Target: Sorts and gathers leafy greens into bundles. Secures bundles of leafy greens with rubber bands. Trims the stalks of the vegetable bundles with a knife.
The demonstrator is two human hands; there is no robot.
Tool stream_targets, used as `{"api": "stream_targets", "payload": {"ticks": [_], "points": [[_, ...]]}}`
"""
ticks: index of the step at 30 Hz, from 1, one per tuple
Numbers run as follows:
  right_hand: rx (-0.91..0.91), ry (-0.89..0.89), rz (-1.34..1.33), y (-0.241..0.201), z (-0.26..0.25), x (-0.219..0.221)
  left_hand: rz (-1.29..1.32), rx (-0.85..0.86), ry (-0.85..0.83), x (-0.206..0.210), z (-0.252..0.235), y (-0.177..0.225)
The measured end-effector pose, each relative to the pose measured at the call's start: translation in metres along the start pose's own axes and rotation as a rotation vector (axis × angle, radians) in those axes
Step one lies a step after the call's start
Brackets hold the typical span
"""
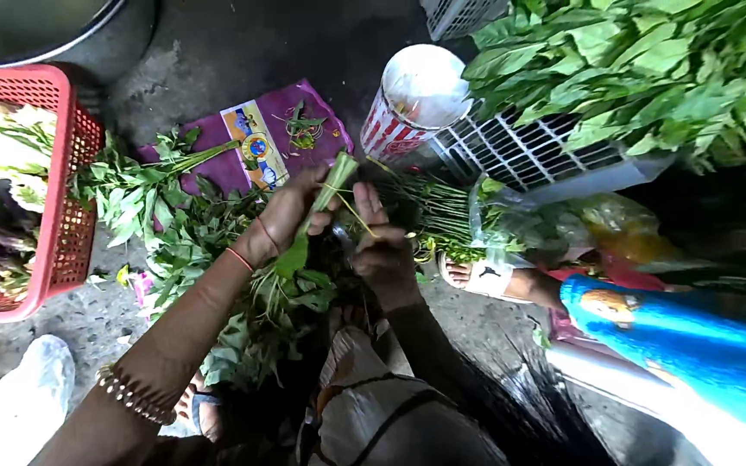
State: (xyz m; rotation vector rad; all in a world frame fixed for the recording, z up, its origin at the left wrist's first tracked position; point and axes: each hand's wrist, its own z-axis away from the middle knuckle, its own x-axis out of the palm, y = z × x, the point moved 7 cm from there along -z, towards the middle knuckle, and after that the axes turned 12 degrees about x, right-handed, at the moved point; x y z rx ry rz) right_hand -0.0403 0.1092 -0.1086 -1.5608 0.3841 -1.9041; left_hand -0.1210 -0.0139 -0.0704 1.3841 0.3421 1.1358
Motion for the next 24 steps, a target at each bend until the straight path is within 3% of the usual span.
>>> {"api": "stream_targets", "payload": {"ticks": [3, 6, 8, 11, 12, 16, 20, 22, 24], "points": [[0.099, 0.035, -0.203, -0.008, -0.002, -0.006, -0.131, 0.075, -0.179, 0.01, 0.004, -0.001], [0.151, 0.046, -0.064, -0.015, -0.003, -0.008, -0.372, 0.161, -0.322, 0.011, 0.006, -0.003], [0.172, 0.087, 0.144, -0.015, -0.003, -0.009, -0.558, 0.145, -0.366, 0.008, 0.005, -0.008], [0.131, 0.232, 0.684, -0.017, -0.004, -0.008, -0.821, 0.109, -0.36, 0.013, 0.005, -0.012], [0.166, 0.316, 0.722, -0.015, -0.006, -0.007, -0.851, 0.1, -0.327, 0.014, 0.004, -0.014], [0.178, 0.402, 0.762, -0.008, -0.008, -0.015, -0.753, 0.076, -0.084, -0.001, -0.002, -0.022], [0.111, 0.358, 0.759, -0.004, 0.006, -0.016, -0.527, 0.028, 0.198, -0.042, -0.008, -0.014], [0.139, 0.258, 0.538, 0.0, 0.007, -0.01, -0.275, 0.028, 0.306, -0.055, -0.007, -0.017], [0.126, 0.176, 0.14, -0.003, 0.006, -0.014, -0.055, 0.055, 0.259, -0.055, -0.006, -0.021]]}}
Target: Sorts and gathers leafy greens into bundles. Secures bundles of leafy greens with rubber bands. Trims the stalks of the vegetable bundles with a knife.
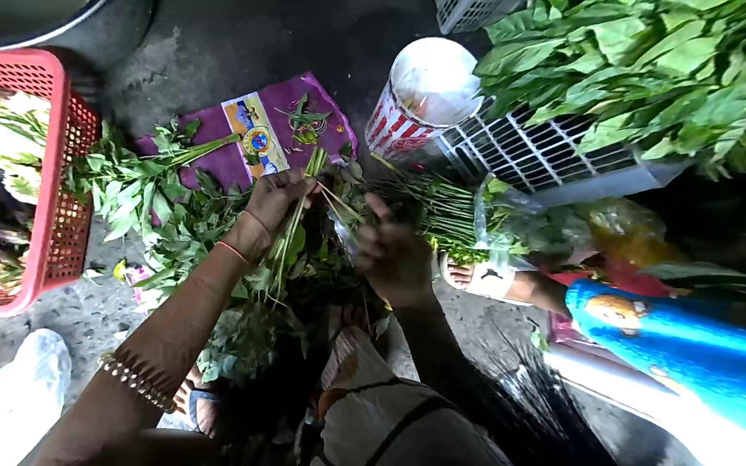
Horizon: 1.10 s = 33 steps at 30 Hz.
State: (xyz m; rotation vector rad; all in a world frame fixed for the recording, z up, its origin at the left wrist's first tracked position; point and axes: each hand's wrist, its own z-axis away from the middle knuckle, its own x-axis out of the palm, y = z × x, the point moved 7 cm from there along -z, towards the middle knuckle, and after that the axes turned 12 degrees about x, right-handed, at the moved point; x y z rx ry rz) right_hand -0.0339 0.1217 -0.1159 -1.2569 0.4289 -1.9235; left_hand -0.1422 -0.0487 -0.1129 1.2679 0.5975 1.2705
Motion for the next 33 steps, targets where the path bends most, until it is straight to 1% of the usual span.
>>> {"api": "stream_targets", "payload": {"ticks": [2, 4, 6, 7, 8, 10, 11, 12, 14, 15, 16, 17, 18, 19, 20, 21, 22, 23, 25, 27, 28, 29, 30, 31, 32, 33], "points": [[0.024, -0.008, -0.298, -0.005, -0.004, -0.015, 0.115, 0.018, -0.172, 0.014, 0.007, 0.006], [0.04, 0.031, -0.402, -0.009, -0.005, -0.021, 0.044, 0.021, -0.374, 0.034, 0.02, 0.016], [-0.003, 0.02, -0.408, -0.014, 0.0, -0.02, -0.152, 0.003, -0.514, 0.049, 0.03, 0.017], [-0.042, -0.011, -0.352, -0.017, 0.003, -0.02, -0.266, -0.013, -0.548, 0.052, 0.031, 0.014], [-0.079, -0.045, -0.243, -0.021, 0.006, -0.017, -0.369, -0.032, -0.57, 0.052, 0.031, 0.011], [-0.098, -0.111, 0.069, -0.025, 0.011, -0.004, -0.573, -0.056, -0.57, 0.048, 0.027, 0.003], [-0.091, -0.138, 0.278, -0.023, 0.014, 0.009, -0.657, -0.059, -0.543, 0.045, 0.024, -0.001], [-0.078, -0.156, 0.43, -0.017, 0.017, 0.022, -0.702, -0.052, -0.499, 0.041, 0.021, -0.003], [-0.087, -0.176, 0.613, -0.002, 0.02, 0.041, -0.636, -0.021, -0.346, 0.03, 0.013, -0.003], [-0.092, -0.193, 0.61, 0.003, 0.021, 0.044, -0.535, -0.013, -0.252, 0.023, 0.009, -0.001], [-0.097, -0.185, 0.51, 0.006, 0.02, 0.041, -0.415, -0.018, -0.16, 0.016, 0.006, 0.002], [-0.08, -0.154, 0.308, 0.008, 0.018, 0.031, -0.292, -0.01, -0.083, 0.009, 0.005, 0.006], [-0.052, -0.117, 0.049, 0.01, 0.014, 0.016, -0.174, 0.009, -0.043, 0.006, 0.006, 0.01], [-0.013, -0.052, -0.173, 0.01, 0.008, 0.001, -0.08, 0.037, -0.053, 0.007, 0.009, 0.013], [0.028, -0.034, -0.38, 0.008, 0.003, -0.009, -0.011, 0.061, -0.101, 0.012, 0.012, 0.014], [0.053, -0.047, -0.522, 0.006, -0.001, -0.014, 0.036, 0.079, -0.173, 0.02, 0.016, 0.013], [0.057, -0.062, -0.567, 0.003, -0.001, -0.015, 0.067, 0.086, -0.259, 0.029, 0.02, 0.011], [0.037, -0.043, -0.513, -0.002, 0.0, -0.015, 0.061, 0.078, -0.347, 0.036, 0.024, 0.009], [-0.057, -0.003, -0.328, -0.012, 0.007, -0.017, -0.107, 0.092, -0.507, 0.044, 0.03, 0.01], [-0.123, -0.11, -0.191, -0.023, 0.014, -0.012, -0.378, 0.129, -0.64, 0.046, 0.029, 0.011], [-0.139, -0.153, -0.059, -0.025, 0.016, -0.005, -0.515, 0.136, -0.679, 0.047, 0.028, 0.01], [-0.141, -0.192, 0.127, -0.023, 0.019, 0.006, -0.653, 0.139, -0.705, 0.049, 0.028, 0.009], [-0.107, -0.226, 0.262, -0.017, 0.02, 0.018, -0.771, 0.152, -0.711, 0.051, 0.027, 0.008], [-0.073, -0.224, 0.385, -0.01, 0.02, 0.027, -0.844, 0.169, -0.683, 0.051, 0.025, 0.006], [-0.061, -0.209, 0.483, -0.004, 0.019, 0.033, -0.863, 0.2, -0.618, 0.049, 0.021, 0.005], [-0.063, -0.211, 0.504, 0.002, 0.019, 0.036, -0.827, 0.22, -0.519, 0.043, 0.016, 0.005]]}}
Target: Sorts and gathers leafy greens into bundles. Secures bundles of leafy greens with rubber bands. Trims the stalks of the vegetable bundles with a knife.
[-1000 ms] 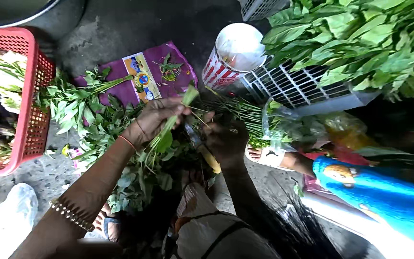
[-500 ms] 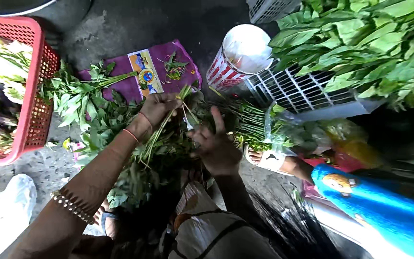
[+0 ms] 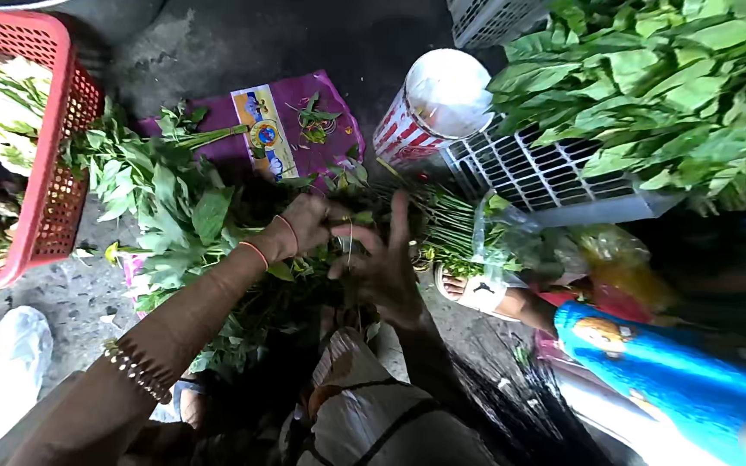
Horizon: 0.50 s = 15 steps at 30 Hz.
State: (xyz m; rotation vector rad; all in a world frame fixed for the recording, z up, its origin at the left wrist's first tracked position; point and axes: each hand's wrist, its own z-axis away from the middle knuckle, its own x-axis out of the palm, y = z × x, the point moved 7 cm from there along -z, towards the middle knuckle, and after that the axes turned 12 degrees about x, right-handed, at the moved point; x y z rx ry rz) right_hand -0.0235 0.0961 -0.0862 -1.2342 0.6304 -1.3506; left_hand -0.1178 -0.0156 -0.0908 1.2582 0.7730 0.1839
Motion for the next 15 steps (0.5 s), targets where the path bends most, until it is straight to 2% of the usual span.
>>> {"api": "stream_targets", "payload": {"ticks": [2, 4, 6, 7, 11, 14, 15], "points": [[-0.015, 0.059, -0.245, 0.011, -0.001, -0.007, 0.175, -0.061, 0.212, -0.015, 0.002, -0.01], [0.018, 0.168, -0.684, 0.029, -0.002, -0.027, 0.457, -0.078, 0.39, -0.022, 0.005, -0.012], [0.106, 0.219, -1.026, 0.042, -0.006, -0.04, 0.661, -0.048, 0.415, -0.014, 0.008, -0.005], [0.118, 0.25, -1.101, 0.044, -0.006, -0.044, 0.696, -0.01, 0.358, -0.009, 0.009, 0.0], [0.068, 0.402, -0.973, 0.038, 0.006, -0.059, 0.505, 0.134, 0.039, 0.007, 0.01, 0.017], [-0.004, 0.383, -0.801, 0.028, 0.01, -0.058, 0.183, 0.083, -0.139, 0.006, 0.009, 0.015], [-0.027, 0.315, -0.672, 0.025, 0.01, -0.053, 0.066, 0.065, -0.192, 0.008, 0.008, 0.015]]}}
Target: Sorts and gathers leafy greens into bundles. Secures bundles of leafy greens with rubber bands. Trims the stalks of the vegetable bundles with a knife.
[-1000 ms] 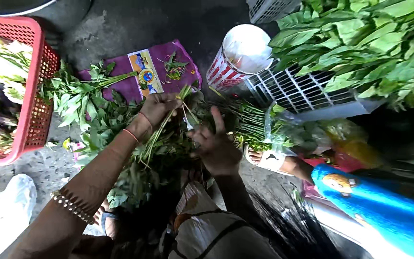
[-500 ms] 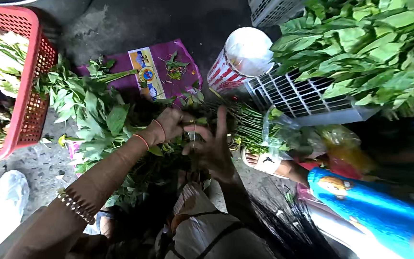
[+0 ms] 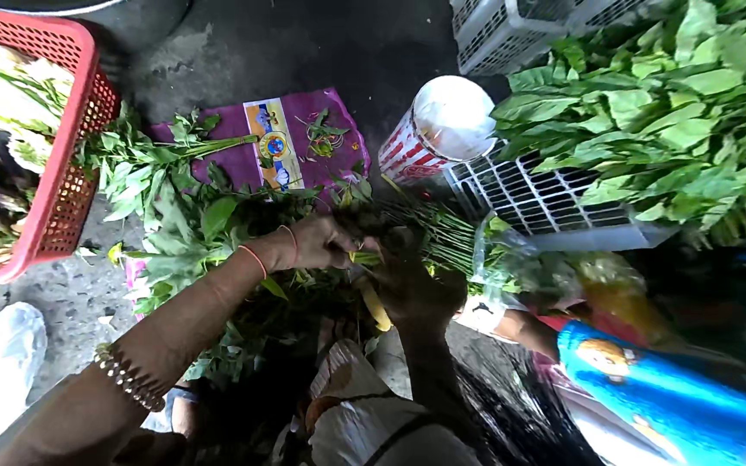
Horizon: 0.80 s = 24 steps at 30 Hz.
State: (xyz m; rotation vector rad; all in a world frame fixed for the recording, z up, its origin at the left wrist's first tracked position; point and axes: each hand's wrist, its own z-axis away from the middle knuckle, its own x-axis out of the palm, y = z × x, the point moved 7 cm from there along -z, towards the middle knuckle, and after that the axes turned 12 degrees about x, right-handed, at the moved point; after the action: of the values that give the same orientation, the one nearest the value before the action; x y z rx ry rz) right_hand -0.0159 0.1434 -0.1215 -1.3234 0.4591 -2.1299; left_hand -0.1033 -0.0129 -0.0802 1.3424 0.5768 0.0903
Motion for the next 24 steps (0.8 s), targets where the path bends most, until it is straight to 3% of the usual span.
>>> {"api": "stream_targets", "payload": {"ticks": [3, 6, 9, 12, 16, 20, 22, 24], "points": [[0.056, -0.21, 0.41, 0.008, 0.001, 0.032, -0.208, -0.151, -0.075, 0.005, -0.004, -0.006], [0.015, -0.216, 0.642, 0.019, -0.007, 0.052, -0.235, -0.159, 0.092, -0.009, -0.005, -0.026], [0.079, -0.143, 0.58, 0.028, -0.025, 0.063, -0.218, -0.171, 0.265, -0.051, 0.008, -0.039], [0.203, -0.009, 0.535, 0.033, -0.057, 0.057, -0.351, -0.294, 0.428, -0.111, 0.035, -0.056], [0.123, 0.18, 0.957, 0.024, -0.15, 0.032, -0.488, -0.45, 0.508, -0.172, 0.068, -0.062], [-0.028, 0.379, 1.422, 0.01, -0.269, 0.034, -0.683, -0.706, 0.479, -0.196, 0.073, -0.055], [-0.068, 0.478, 1.584, 0.01, -0.311, 0.044, -0.903, -0.682, 0.503, -0.203, 0.062, -0.044], [-0.028, 0.555, 1.669, 0.013, -0.337, 0.048, -1.098, -0.535, 0.525, -0.203, 0.045, -0.043]]}}
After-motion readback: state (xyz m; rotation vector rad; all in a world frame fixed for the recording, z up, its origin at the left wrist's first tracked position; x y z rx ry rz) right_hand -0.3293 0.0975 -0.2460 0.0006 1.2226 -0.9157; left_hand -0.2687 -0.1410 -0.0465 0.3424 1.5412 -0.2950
